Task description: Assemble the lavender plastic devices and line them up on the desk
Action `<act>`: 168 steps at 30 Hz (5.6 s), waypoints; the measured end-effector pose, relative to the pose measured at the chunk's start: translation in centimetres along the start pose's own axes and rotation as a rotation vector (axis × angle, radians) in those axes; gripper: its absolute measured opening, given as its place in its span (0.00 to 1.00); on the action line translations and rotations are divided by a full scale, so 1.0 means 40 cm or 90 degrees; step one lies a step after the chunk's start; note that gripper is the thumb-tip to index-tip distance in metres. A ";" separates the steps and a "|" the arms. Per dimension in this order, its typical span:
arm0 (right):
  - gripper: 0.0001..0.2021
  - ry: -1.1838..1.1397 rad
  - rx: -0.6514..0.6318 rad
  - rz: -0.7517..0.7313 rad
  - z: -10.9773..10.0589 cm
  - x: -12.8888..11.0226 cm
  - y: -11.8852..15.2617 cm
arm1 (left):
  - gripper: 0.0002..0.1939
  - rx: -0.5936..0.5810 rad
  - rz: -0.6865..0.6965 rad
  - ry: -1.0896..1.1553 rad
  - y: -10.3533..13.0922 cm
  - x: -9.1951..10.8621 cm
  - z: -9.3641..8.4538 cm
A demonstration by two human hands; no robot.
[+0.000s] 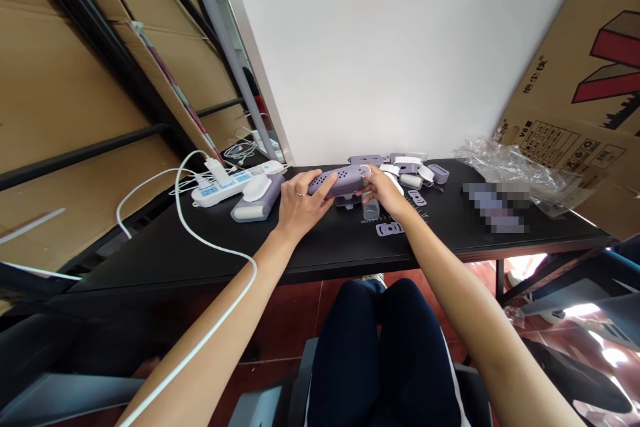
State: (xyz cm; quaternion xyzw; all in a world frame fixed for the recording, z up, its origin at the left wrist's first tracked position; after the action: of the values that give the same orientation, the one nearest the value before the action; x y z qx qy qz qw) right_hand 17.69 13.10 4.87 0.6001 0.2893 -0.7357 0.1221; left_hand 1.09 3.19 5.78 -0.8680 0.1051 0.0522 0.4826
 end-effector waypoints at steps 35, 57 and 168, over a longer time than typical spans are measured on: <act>0.20 0.435 0.173 -0.195 -0.027 -0.082 0.048 | 0.38 0.025 -0.267 -0.009 -0.008 -0.082 -0.011; 0.17 0.915 0.237 -0.064 0.036 -0.041 0.074 | 0.41 0.010 -0.317 0.028 -0.005 -0.098 -0.010; 0.38 0.023 0.050 -0.088 -0.005 -0.012 0.020 | 0.42 -0.045 -0.066 0.087 -0.017 0.001 0.011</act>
State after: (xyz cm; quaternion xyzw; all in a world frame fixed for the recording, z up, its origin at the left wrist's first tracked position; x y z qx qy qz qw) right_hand 18.39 12.50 5.06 0.5963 0.3031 -0.7422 0.0419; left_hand 1.31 3.89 6.10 -0.8902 0.0908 -0.0282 0.4455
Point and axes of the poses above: each hand's wrist, its own y-axis away from the middle knuckle, its own z-axis out of the palm, x = y × z, the point moved 8 cm from there along -y, towards the middle knuckle, and after that the axes turned 7 degrees about -y, right-handed, at the moved point
